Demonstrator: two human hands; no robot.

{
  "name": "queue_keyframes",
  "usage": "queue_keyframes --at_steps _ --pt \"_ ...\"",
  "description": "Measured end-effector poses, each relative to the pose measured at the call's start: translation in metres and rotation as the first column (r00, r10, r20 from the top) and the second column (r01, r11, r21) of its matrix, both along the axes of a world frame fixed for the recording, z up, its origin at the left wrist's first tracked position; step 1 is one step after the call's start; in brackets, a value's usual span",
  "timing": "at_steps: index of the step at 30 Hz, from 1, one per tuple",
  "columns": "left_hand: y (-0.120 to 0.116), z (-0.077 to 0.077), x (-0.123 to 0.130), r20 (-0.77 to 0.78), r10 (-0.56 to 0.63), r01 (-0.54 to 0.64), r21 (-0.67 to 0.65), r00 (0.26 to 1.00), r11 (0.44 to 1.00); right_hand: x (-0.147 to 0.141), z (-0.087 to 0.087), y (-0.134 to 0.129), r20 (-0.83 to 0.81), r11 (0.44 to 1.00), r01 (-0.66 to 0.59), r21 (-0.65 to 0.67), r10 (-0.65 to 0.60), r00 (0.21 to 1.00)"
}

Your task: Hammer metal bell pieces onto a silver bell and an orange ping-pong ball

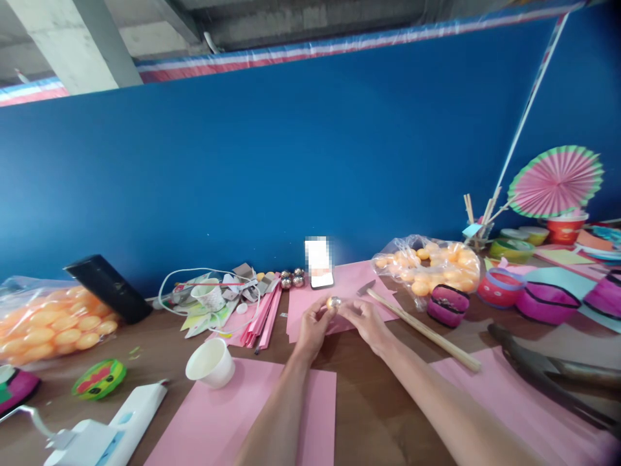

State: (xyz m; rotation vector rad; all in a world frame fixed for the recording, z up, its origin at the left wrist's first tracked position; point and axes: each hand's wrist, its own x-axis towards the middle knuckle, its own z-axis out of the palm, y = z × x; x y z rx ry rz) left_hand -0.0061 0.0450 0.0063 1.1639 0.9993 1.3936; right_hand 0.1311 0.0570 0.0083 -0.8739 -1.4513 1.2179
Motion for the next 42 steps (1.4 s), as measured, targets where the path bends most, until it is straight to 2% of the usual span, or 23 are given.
queue_keyframes --at_steps 9,15,33,38,42 --pt "0.0012 -0.0013 -0.0005 -0.017 -0.009 0.01 0.038 1.0 0.999 -0.0006 0.0 -0.0004 -0.009 1.0 0.006 -0.008 -0.006 1.0" --pt "0.0019 -0.0025 -0.0006 -0.013 -0.004 0.004 0.017 1.0 1.0 -0.0003 -0.0003 -0.0003 0.011 1.0 0.013 -0.005 -0.013 1.0" --pt "-0.0008 0.0038 0.0011 -0.005 -0.002 0.002 0.045 1.0 0.999 0.0005 0.0048 -0.0025 0.029 1.0 0.024 0.0 -0.024 0.999" --pt "-0.0001 0.0017 0.001 -0.004 -0.008 0.008 0.046 1.0 0.999 0.0018 0.0054 -0.0015 0.028 0.999 0.023 -0.029 -0.022 0.999" --pt "-0.0003 -0.0002 0.0015 -0.008 -0.007 0.007 -0.01 1.0 1.0 0.0042 0.0043 -0.0002 0.041 0.996 0.028 -0.083 -0.025 0.999"
